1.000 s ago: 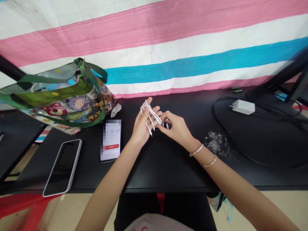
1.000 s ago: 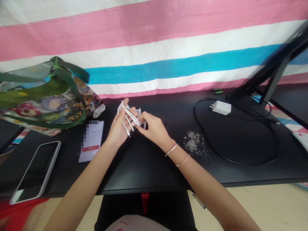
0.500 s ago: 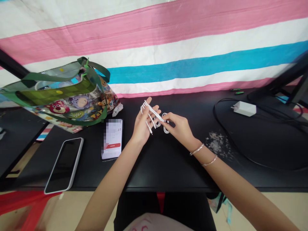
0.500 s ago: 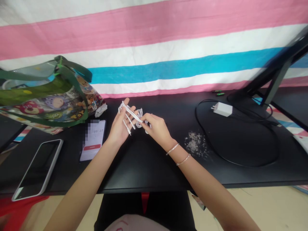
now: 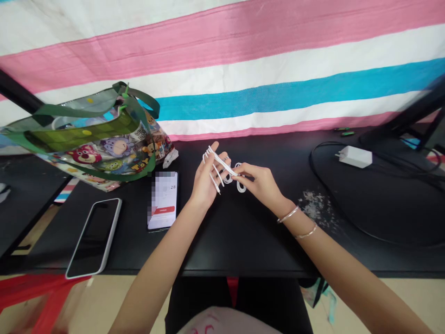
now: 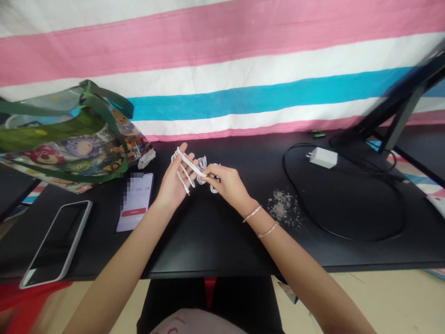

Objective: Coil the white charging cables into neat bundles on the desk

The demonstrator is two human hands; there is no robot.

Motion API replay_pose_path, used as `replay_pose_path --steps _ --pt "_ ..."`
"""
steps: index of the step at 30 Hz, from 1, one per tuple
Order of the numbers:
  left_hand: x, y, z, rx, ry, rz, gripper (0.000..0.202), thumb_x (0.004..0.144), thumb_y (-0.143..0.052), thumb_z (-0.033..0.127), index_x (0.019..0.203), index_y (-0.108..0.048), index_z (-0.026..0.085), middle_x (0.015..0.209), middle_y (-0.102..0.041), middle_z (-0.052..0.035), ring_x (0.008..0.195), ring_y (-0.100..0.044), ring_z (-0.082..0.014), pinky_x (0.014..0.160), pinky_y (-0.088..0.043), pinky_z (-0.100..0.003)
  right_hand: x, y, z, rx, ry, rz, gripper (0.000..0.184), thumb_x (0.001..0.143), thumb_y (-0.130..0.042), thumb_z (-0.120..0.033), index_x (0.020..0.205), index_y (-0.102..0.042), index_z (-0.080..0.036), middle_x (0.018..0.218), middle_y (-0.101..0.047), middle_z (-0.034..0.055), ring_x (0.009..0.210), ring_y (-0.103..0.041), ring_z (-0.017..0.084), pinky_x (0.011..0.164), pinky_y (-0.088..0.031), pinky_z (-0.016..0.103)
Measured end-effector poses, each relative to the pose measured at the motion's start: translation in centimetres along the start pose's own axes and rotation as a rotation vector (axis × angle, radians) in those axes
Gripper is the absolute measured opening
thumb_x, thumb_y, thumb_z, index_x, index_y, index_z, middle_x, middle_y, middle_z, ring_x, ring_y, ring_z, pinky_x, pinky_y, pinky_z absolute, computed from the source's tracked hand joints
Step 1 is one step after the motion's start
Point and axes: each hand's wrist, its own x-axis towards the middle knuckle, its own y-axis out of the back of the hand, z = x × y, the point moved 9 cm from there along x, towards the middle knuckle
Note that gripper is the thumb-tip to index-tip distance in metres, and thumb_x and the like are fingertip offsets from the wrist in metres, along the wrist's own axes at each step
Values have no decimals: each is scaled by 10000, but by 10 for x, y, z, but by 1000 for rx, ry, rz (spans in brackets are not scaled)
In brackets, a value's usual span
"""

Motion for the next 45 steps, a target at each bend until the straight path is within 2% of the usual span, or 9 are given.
replay_pose_path --steps 8,13,20,24,29,35,41,45 --pt "0 -2 -4 -101 67 2 395 927 -486 245 1307 -532 343 1056 -702 -6 1040 -650 -133 982 -467 -263 0 2 -2 -53 33 24 297 909 -499 -390 815 -714 -208 768 -732 29 660 -669 170 638 -509 250" --pt "0 -2 -5 -113 78 14 377 931 -479 246 1291 -549 333 1066 -699 -10 1045 -648 -134 984 -465 -261 -1 4 -4 -95 56 60 312 928 -466 -365 827 -715 -207 792 -741 35 683 -683 176 648 -518 254" --pt "1 1 -5 -114 96 45 335 934 -469 254 1240 -592 315 1020 -704 -7 1040 -647 -127 991 -456 -246 0 2 -6 -109 92 36 274 927 -469 -320 809 -689 -208 779 -730 43 685 -679 175 652 -527 263" --pt "2 0 -3 -136 78 30 327 943 -446 237 1225 -601 297 996 -703 -4 1016 -654 -118 995 -455 -249 -1 1 -2 -55 28 55 186 902 -495 -277 849 -660 -209 791 -718 38 717 -688 176 682 -552 277" --pt "4 -1 -4 -168 72 4 346 935 -465 234 1252 -577 315 1114 -682 -9 1071 -639 -139 1000 -457 -282 -4 0 10 66 -90 110 112 858 -542 -316 834 -592 -218 807 -705 26 764 -703 182 705 -582 292" --pt "4 -1 -4 -193 78 10 354 947 -442 216 1274 -561 281 1175 -670 -30 1126 -616 -144 1004 -453 -265 -3 -4 11 78 -99 59 153 861 -536 -345 782 -586 -225 762 -693 18 711 -696 181 707 -583 306" --pt "4 -2 -3 -207 81 14 376 943 -448 197 1284 -547 321 1215 -656 1 1180 -582 -129 1033 -425 -251 -3 -7 7 137 -97 41 157 851 -556 -358 775 -583 -223 783 -690 12 742 -700 172 769 -589 313" --pt "2 -3 -3 -161 78 -2 344 942 -455 217 1254 -578 292 1216 -651 -18 1165 -592 -144 1010 -446 -253 -4 -7 9 173 -134 41 159 849 -554 -362 787 -578 -217 779 -697 13 743 -697 164 719 -589 291"
